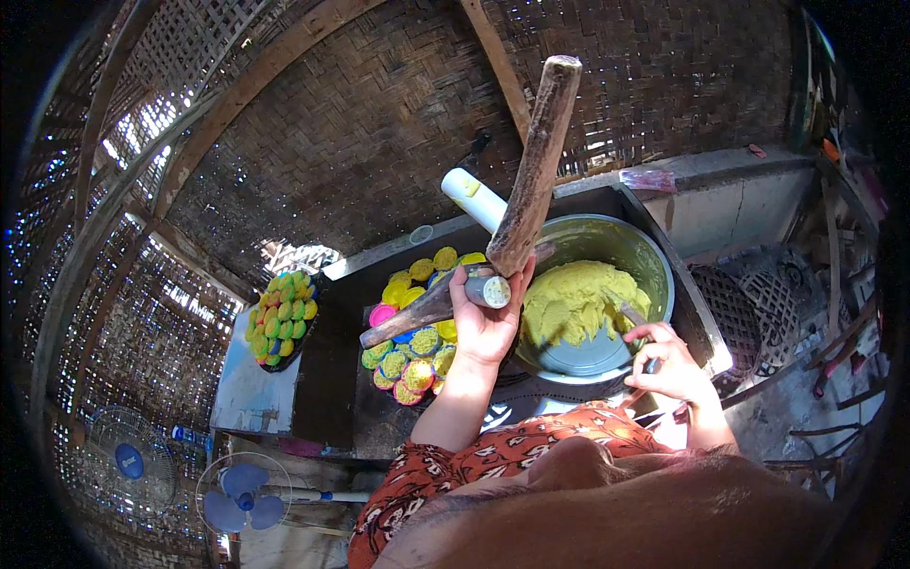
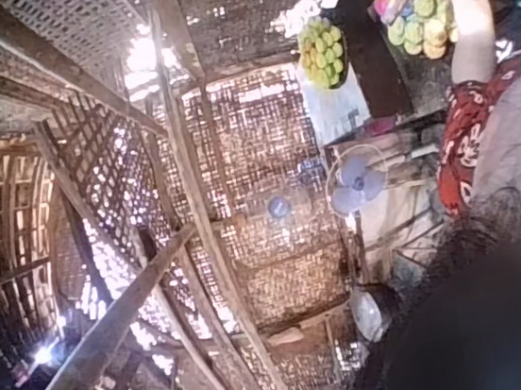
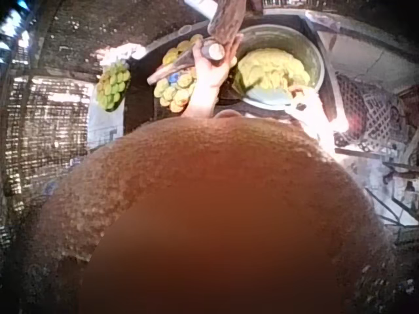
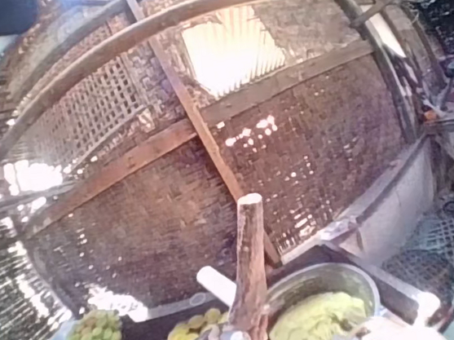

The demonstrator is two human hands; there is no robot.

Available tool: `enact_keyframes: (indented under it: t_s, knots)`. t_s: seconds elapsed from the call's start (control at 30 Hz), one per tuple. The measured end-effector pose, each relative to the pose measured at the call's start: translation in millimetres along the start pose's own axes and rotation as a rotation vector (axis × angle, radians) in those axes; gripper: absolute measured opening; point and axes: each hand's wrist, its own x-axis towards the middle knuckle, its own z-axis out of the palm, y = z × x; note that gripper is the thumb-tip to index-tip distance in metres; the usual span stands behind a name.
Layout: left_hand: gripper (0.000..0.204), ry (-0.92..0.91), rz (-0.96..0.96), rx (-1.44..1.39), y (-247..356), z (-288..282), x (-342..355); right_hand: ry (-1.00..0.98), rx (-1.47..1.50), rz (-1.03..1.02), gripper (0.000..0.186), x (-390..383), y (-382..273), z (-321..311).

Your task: The person scoops yellow batter from a metal bowl and loads it into a manual cake press. They then press the batter into colorful plastic molds arranged on a tray, releasing patterned cakes into each mold. The process repeats continuously across the tray.

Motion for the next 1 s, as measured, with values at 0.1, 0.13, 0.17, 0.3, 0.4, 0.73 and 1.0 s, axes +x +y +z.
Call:
enact_keyframes:
  t_s: [0.1,0.13,0.17,0.3,0.4,0.73,1.0]
  knots:
    - [0.062,0.002,-0.012,-0.017,1,0,0,-0.066,-0.103,0.056,0.014,-15,10,-5]
    - [0.062,0.007,-0.013,-0.022,2,0,0,-0.086,-0.139,0.073,0.015,-19,12,-7]
    - [0.062,0.013,-0.005,-0.017,2,0,1,-0.106,-0.175,0.089,0.016,-23,16,-8]
    - [0.063,0.046,0.007,0.000,1,-3,5,-0.014,-0.057,0.137,0.019,-40,34,-5]
    - [0.063,0.043,0.000,0.039,0,-4,9,0.158,0.537,0.283,0.028,-52,46,-1]
    - [0.059,-0.025,0.000,0.075,9,-3,0,0.129,-0.285,0.245,0.022,-62,72,-9]
    - [0.062,-0.064,-0.013,0.043,19,-9,-1,0.208,-0.618,0.138,0.029,-29,40,-21]
